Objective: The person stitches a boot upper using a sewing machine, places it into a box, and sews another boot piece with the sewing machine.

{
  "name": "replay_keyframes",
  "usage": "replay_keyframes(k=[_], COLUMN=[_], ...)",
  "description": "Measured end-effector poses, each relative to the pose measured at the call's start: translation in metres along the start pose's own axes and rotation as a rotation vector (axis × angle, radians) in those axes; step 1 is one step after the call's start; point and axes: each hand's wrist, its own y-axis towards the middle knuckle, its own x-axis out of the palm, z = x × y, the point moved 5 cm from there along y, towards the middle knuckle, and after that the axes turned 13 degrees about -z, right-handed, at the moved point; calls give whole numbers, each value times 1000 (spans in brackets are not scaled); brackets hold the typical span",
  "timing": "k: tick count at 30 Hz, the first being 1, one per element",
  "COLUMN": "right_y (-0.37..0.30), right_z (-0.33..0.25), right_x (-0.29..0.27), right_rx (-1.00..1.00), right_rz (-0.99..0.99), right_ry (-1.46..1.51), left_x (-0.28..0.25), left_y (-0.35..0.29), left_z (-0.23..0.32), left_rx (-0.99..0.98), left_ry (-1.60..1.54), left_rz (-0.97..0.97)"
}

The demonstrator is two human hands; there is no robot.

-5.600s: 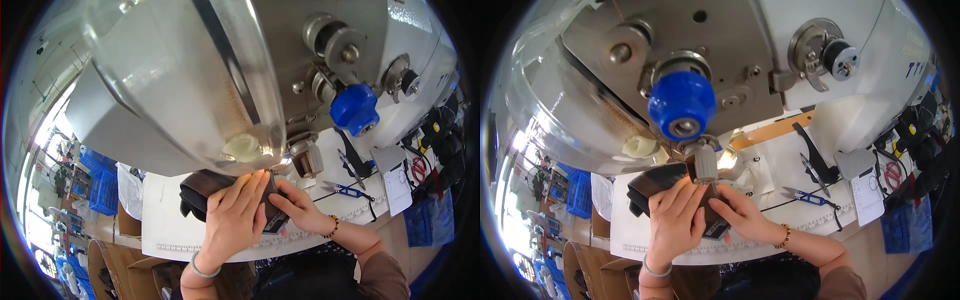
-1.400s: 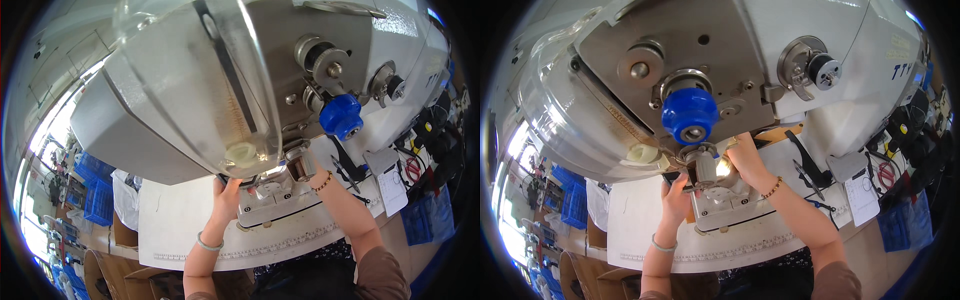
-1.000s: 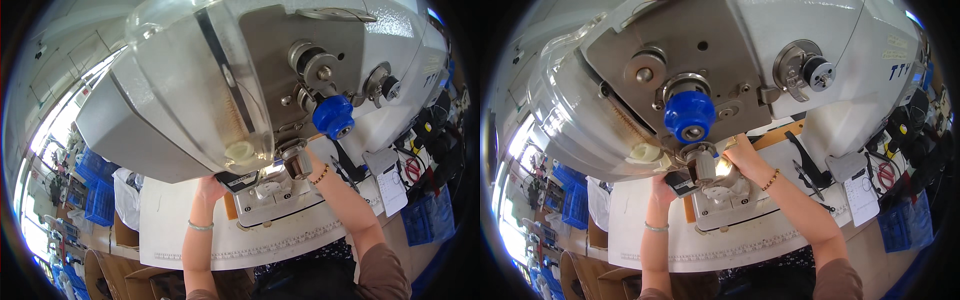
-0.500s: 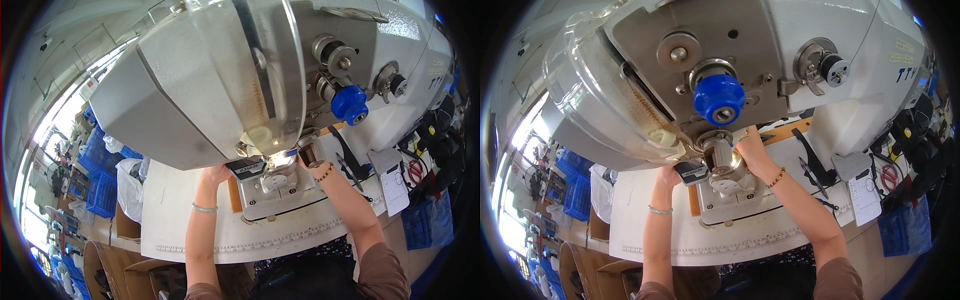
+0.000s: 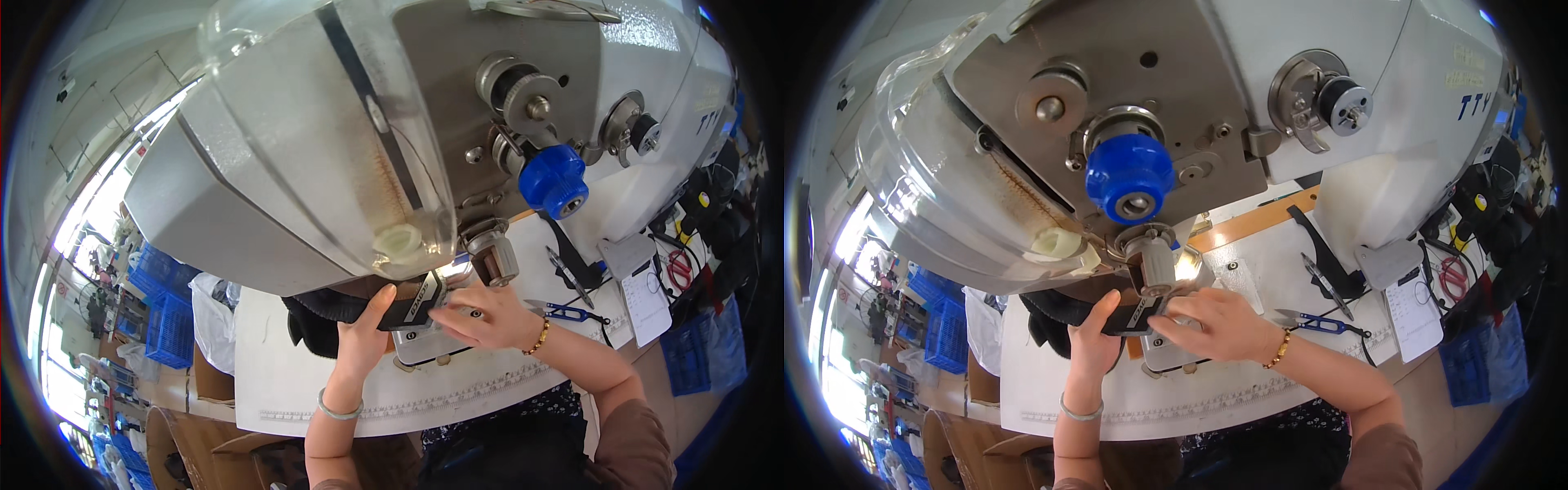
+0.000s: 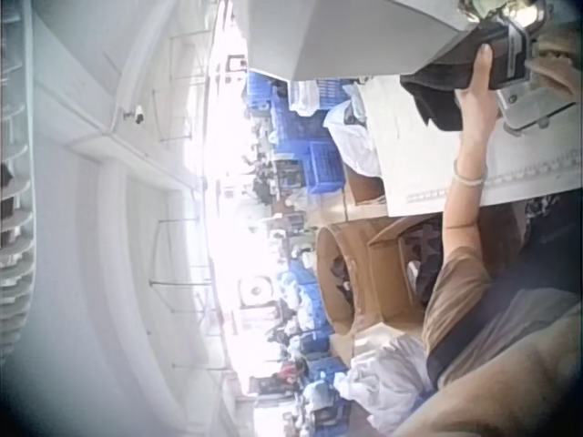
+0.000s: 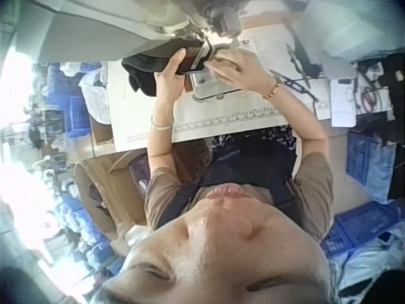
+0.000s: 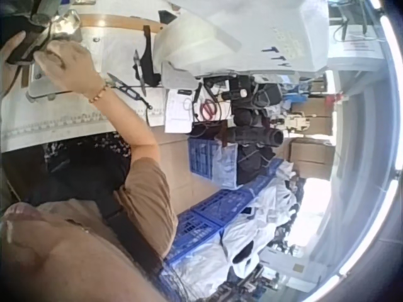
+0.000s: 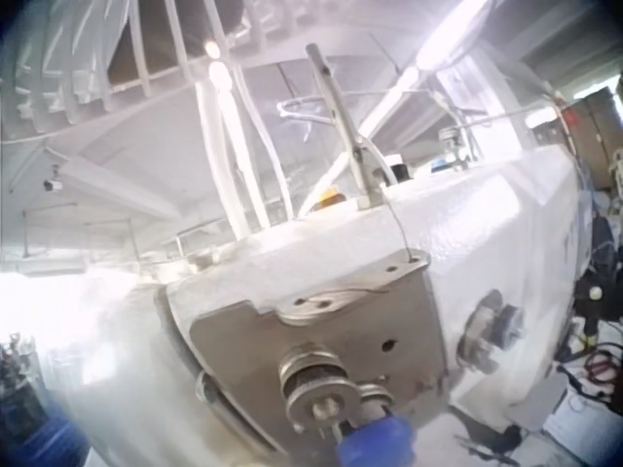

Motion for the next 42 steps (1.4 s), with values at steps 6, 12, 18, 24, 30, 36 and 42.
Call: replay_keyframes(k=[6,12,18,24,30,36,42], right_y=[11,16,20,15,15,15,15], right_z=[-3,-7,-7,-2,-4,-4,-5], right_x=[-3,-3,-1,6,2,-1,-1], right_rx=[-50,30,116,163,204,184,66], right_rz=[150,129,127,155,123,-46,-23], right_ry=[-108,-132,-160,-140,-63,13,-68], left_x=[3,-22,-28,-28,-24,-10,15], left_y=[-3,14,27,26,14,-14,-23], left_z=[13,3,-11,-11,-11,-19,-8], left_rx=[335,194,30,39,52,125,457], left_ry=[1025,610,68,67,93,199,1272], left_rz=[-75,1,23,25,117,234,144])
